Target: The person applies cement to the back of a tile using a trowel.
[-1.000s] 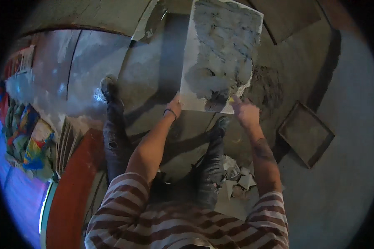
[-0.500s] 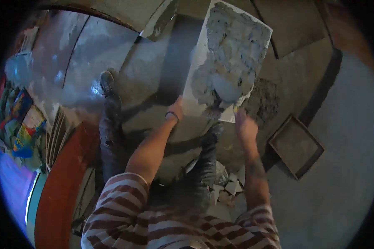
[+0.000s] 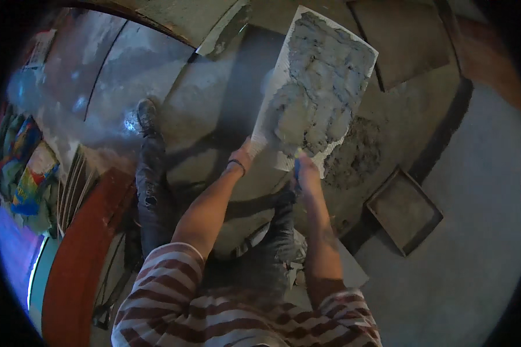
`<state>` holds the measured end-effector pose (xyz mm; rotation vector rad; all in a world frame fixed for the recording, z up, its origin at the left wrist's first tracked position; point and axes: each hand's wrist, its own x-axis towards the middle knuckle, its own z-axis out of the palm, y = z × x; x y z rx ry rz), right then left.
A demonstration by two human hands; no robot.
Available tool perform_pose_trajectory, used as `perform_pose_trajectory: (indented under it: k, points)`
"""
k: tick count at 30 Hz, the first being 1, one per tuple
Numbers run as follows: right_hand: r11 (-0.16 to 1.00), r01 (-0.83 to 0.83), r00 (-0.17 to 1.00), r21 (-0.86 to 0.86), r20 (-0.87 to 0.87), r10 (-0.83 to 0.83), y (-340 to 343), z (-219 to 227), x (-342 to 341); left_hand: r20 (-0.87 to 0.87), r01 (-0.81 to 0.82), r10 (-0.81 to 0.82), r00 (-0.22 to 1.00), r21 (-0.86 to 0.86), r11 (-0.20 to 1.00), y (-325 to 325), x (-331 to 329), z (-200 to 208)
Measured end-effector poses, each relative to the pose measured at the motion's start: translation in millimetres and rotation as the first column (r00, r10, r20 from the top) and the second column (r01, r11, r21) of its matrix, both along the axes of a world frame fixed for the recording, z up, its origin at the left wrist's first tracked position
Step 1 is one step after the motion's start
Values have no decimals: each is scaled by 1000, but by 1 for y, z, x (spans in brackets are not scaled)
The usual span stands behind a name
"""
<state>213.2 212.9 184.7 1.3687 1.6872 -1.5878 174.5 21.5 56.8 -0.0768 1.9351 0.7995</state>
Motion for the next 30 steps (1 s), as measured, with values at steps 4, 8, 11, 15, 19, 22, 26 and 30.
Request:
perform_pose_trajectory:
  k: [4,8,11,15,19,22,26,30]
  points:
    - [750,-432,898,501,162,409,20,-30,-14,11,57,-56,998,-59,997,-5,2,-7]
    - [380,-706,658,598,357,663,17,71,-20,4,54,-53,999,-76,996,-23,3,-11]
    - [261,-783,560,566,456,692,28,91,-39,3,64,-64,998,-47,997,-19,5,-10]
    - [130,-778,489,615,463,739,76,30,-73,15,0,0,1000,-7,1000,-6,5,-14]
    - [978,-126,989,166,98,111,11,47,-53,12,110,-109,994,-74,991,-31,23,-18]
    - [987,-26,996,157,90,12,-5,57,-58,-18,78,-80,997,-87,993,-32,13,-27]
    - [999,14,1000,38,-1,-14,28,23,-100,-20,26,-27,999,-41,999,-12,8,-24]
    - [950,-304,943,79,167,288,17,15,-94,-49,50,-52,997,-52,997,-17,12,-21]
